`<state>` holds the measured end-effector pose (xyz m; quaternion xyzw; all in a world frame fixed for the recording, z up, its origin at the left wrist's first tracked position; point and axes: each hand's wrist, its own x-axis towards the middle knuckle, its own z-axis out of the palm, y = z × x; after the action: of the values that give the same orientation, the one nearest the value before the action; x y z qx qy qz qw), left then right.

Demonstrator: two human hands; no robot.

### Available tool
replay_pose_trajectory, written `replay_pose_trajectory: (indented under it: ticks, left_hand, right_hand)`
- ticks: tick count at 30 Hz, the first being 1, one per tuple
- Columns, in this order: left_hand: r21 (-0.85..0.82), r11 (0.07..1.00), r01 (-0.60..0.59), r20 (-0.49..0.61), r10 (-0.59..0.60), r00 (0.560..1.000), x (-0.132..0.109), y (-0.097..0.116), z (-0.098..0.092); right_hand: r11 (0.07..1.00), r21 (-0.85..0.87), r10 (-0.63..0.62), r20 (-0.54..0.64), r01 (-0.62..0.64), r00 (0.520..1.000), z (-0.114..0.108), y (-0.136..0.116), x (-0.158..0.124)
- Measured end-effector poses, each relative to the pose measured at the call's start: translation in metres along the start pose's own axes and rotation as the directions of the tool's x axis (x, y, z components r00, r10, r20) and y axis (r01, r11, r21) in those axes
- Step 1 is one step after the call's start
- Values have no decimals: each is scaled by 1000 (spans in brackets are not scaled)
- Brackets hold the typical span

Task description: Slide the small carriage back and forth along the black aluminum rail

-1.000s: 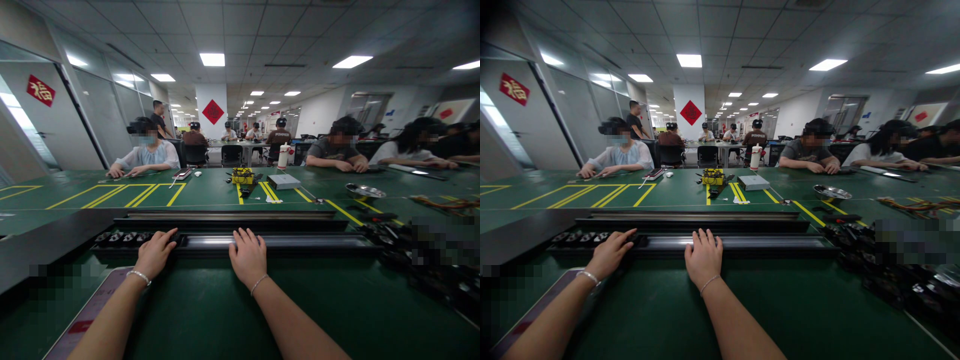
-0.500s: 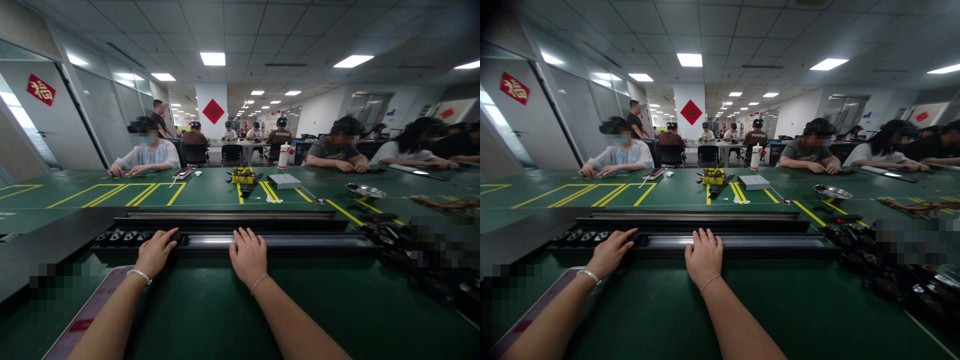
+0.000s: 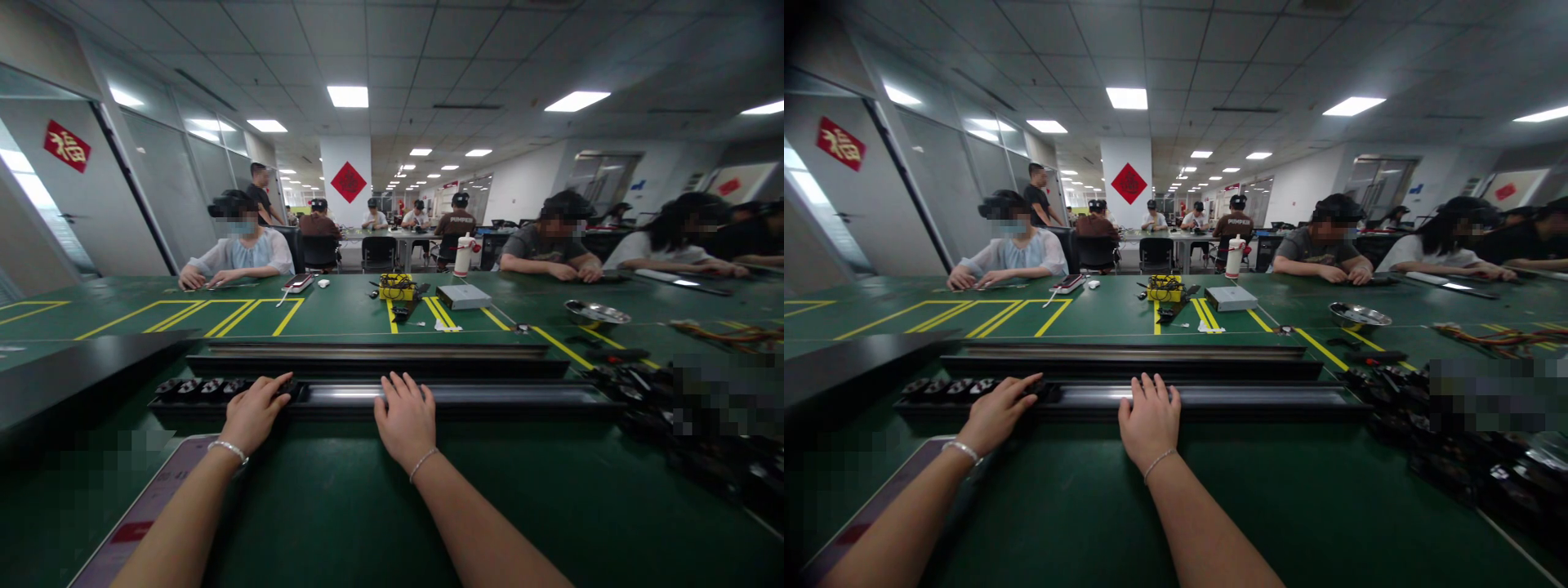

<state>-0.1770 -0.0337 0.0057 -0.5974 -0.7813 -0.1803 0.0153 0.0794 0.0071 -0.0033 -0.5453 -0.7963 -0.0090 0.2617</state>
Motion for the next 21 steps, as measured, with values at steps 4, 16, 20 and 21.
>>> replay_pose_trajectory:
  ticks: [4,16,20,21]
  left_hand:
    - [7,1000,6,12,-6,1000,0,2,-1]
    - [22,1000,1,-4,-1,1000,-1,2,-1]
    - [16,1000,1,6,-2,1000,-2,2,-2]
    - [14,1000,3,12,-3,1000,-2,2,-2]
  right_hand:
    - [1000,-13,11,20,-10,1000,-2,-1,0]
    - [1000,-5,-17,44,17,999,-6,0,-2]
    - [999,-24,-23,84,25,996,-8,1,-2]
    - [999,-28,-24,93,26,995,-8,1,-2]
